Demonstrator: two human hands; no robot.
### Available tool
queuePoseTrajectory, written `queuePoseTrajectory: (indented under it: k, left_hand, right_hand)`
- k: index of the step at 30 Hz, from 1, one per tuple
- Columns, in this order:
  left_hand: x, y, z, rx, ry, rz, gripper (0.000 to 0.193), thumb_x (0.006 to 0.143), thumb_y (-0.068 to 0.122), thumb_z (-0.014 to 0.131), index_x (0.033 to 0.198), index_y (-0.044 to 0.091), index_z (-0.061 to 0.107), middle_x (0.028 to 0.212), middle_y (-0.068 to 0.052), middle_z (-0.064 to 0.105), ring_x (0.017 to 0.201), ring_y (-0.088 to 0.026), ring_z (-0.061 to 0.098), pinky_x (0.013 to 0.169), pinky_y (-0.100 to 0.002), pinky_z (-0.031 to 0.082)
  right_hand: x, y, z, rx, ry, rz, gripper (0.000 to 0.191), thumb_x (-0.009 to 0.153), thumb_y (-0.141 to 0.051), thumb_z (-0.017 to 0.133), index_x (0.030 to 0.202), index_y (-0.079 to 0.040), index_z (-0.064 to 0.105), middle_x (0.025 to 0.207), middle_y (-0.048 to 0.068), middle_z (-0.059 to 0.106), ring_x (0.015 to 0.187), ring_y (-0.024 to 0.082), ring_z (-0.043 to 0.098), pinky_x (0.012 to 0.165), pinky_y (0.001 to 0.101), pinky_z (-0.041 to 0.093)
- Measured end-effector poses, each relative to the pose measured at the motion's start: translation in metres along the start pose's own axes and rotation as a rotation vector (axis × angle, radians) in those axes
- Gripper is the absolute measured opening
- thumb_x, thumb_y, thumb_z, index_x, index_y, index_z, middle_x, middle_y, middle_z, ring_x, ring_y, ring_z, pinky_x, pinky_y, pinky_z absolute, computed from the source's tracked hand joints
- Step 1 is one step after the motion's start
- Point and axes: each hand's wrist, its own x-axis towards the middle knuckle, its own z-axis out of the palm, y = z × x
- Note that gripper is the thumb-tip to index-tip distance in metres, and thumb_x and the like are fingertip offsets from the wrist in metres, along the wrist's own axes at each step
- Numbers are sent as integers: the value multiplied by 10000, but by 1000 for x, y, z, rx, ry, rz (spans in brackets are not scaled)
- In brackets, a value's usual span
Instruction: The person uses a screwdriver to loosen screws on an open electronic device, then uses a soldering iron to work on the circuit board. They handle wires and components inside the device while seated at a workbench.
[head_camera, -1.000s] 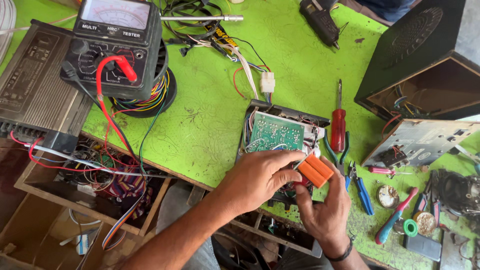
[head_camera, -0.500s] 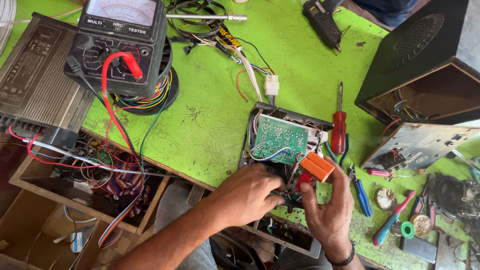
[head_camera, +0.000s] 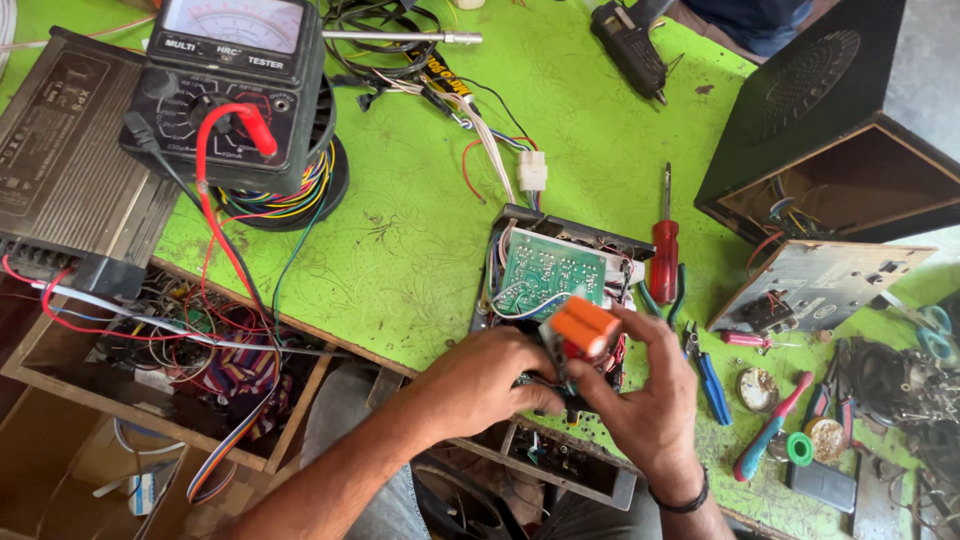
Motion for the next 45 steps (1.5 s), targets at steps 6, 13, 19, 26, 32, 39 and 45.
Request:
queuePoseTrajectory:
  k: [6,13,19,26,32,39,45]
  left_hand:
    - [8,8,11,-41,235,-401,465,822,450,845,799,-7,768,666,-92,717,605,-232,716,633,-413,549]
    - [23,23,9,-176,333,-351,978,686,343,919,1402,19,337,1066,-154,724,812,-243,768,731,-369,626]
    - [31,39,-4,68,309,-2,880,717,346,914,1413,26,482,1188,-211,717,1041,-373,712,872,-446,539]
    - [32,51,-11,61,137,-93,745,694,380,895,1303,105,567,1082,-120,760,959,-314,739,825,-418,557]
    - [35,46,-23,70,74,-63,765,697,401,890,1322,107,560,1071,-129,752,965,-315,734,832,-414,559]
    - [30,42,-23,141,127,4,781,713,439,887,1323,76,562,1187,-150,726,1066,-347,702,886,-434,545]
    - [28,42,-17,204,135,-19,771,712,459,877,1313,80,576,1269,-143,696,1104,-349,687,906,-439,543]
  right_hand:
    - [1,18,-21,157,-184,-102,651,848,-50,724,1454,-34,487,1347,159,665,1236,313,665,1036,410,511]
    - [8,30,-43,-80,-285,-317,654,789,-15,741,1400,-35,510,1346,187,638,1166,400,656,903,470,487]
    - [4,36,-42,-42,-220,-322,351,818,-42,805,1112,-91,621,1051,81,693,978,280,686,841,395,553]
    - [1,35,-49,53,-250,-345,256,747,-18,806,977,-74,708,991,78,690,944,267,672,816,383,547]
    - [3,32,-49,9,-228,-385,254,743,-51,833,956,-98,704,985,25,712,960,242,679,841,372,554]
    - [4,37,-48,26,-327,-369,195,760,-59,798,939,-105,733,971,29,691,913,251,637,810,382,522]
    - [10,40,-53,194,-499,-260,104,829,-66,743,922,-110,730,1047,47,638,1053,269,576,943,403,468]
